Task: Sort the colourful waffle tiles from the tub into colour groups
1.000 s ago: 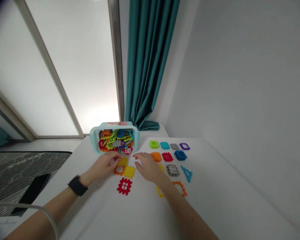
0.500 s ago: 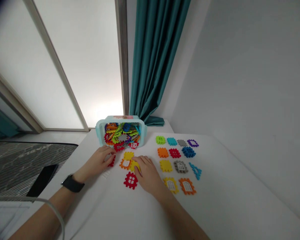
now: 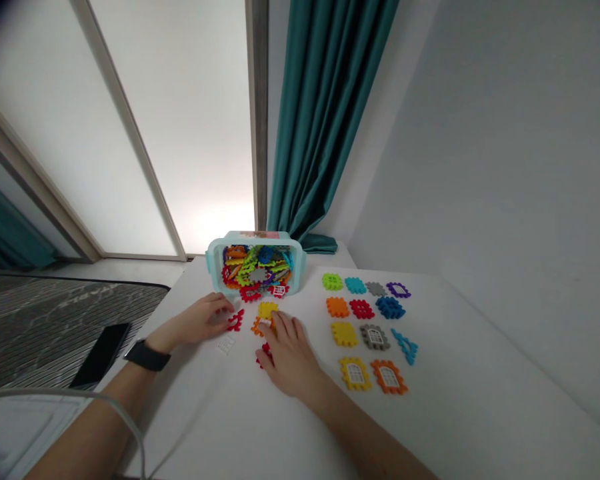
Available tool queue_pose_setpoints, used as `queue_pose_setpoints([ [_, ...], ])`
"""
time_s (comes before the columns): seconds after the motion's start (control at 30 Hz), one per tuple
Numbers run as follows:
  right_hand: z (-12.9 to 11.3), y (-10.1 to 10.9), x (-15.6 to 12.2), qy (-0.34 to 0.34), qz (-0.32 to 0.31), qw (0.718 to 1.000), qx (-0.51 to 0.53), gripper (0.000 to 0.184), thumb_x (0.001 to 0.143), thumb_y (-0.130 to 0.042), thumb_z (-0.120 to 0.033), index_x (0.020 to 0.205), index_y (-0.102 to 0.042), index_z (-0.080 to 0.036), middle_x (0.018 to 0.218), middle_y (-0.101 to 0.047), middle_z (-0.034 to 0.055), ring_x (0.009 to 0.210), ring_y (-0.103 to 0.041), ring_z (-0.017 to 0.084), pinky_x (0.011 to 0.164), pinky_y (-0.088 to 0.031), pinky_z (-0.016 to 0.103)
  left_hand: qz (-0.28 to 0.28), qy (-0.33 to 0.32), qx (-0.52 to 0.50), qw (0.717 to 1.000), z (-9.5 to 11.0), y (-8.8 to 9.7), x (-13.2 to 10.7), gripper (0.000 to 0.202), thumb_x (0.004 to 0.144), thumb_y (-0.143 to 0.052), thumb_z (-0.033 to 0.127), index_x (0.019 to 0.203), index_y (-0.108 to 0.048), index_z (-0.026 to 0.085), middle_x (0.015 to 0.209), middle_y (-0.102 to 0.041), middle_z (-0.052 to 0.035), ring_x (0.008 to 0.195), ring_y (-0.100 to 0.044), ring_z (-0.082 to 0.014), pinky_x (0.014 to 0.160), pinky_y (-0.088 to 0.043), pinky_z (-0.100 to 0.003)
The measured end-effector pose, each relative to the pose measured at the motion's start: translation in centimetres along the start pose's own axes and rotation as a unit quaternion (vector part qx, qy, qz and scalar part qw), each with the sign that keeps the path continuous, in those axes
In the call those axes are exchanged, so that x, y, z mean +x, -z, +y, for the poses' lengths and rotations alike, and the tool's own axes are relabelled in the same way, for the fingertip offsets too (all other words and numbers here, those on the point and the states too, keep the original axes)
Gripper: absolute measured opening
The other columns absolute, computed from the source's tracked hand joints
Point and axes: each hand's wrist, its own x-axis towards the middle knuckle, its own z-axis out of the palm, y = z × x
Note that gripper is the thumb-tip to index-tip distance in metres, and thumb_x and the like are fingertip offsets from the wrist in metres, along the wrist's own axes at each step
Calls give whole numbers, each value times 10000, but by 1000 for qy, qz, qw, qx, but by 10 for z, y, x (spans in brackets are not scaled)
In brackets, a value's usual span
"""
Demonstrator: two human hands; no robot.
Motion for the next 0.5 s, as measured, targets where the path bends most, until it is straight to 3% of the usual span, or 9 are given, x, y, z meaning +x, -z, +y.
queue_pose_setpoints([
  [0.27, -3, -1, 30, -15, -16, 1000, -14, 383, 972, -506, -317, 1340, -551, -217, 1451, -501, 163, 1381, -388, 318, 1098, -348, 519, -5, 7, -7, 1000, -2, -4, 1, 123, 847, -664, 319, 897, -664, 206, 990, -667, -79, 978, -612, -237, 884, -505, -348],
  [0.5, -4, -10, 29, -37, 8, 999, -1, 393, 978, -494, -304, 1360, -536, -220, 1457, -487, 155, 1391, -368, 310, 1122, -329, 523, -6, 10, -11, 1000, 6, -13, 5, 94, 879, -601, 257, 901, -654, 183, 940, -651, -84, 901, -608, -231, 796, -493, -329],
])
